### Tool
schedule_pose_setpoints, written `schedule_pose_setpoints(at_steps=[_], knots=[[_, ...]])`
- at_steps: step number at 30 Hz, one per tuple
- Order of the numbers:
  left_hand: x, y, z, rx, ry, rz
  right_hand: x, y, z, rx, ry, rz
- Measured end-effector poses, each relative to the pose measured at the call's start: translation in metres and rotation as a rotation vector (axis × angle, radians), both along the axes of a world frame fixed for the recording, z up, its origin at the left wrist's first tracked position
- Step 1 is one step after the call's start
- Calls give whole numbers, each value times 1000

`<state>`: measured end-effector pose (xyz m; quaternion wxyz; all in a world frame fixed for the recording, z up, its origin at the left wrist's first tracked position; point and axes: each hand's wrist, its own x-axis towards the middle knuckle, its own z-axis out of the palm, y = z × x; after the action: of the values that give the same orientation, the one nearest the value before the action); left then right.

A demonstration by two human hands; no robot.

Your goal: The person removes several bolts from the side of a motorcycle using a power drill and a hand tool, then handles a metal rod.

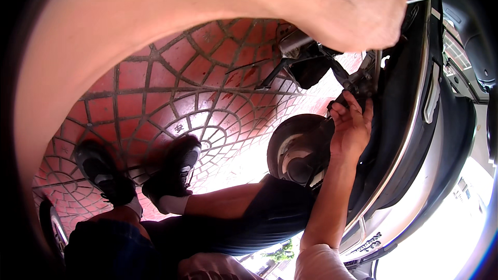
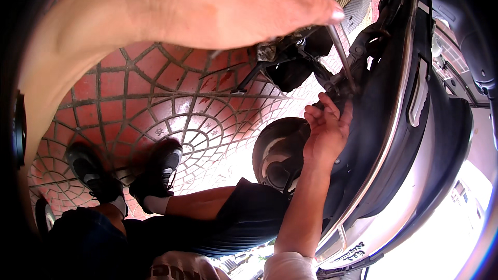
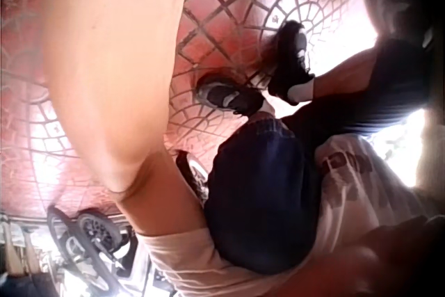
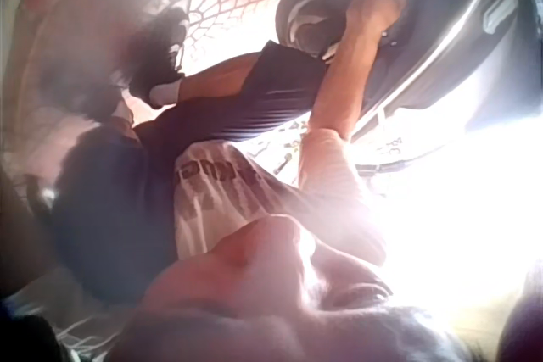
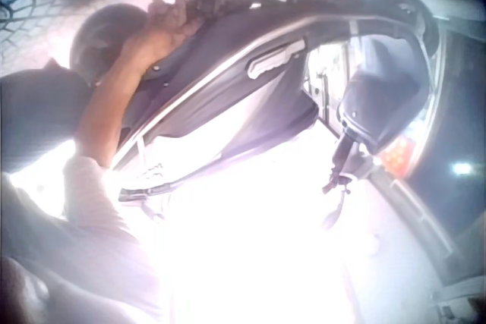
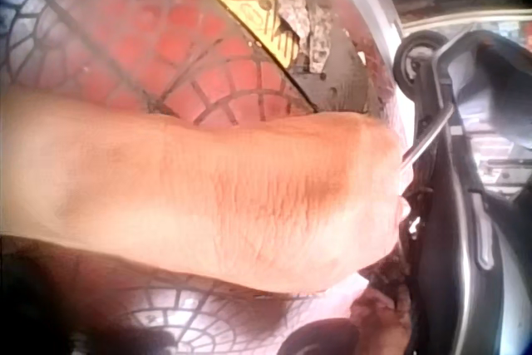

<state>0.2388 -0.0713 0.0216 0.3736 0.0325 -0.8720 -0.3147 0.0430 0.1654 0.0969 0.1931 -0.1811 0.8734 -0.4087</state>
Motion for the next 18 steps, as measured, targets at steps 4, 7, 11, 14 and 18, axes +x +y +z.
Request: schedule_pose_setpoints(at_steps=[4, 7, 11, 14, 18], knots=[[3, -7, 9, -47, 16, 43, 4, -17, 3, -213, -222, -50], [32, 0, -5, -43, 169, 133, -3, -36, 0, -456, -520, 51], [18, -2, -9, -152, 224, 131, -5, -34, 17, -594, -674, -12], [25, 3, 4, -229, 83, 129, -12, -45, 12, -681, -915, 98], [42, -3, 19, -106, -148, 9, -11, -45, 9, -605, -839, 16]])
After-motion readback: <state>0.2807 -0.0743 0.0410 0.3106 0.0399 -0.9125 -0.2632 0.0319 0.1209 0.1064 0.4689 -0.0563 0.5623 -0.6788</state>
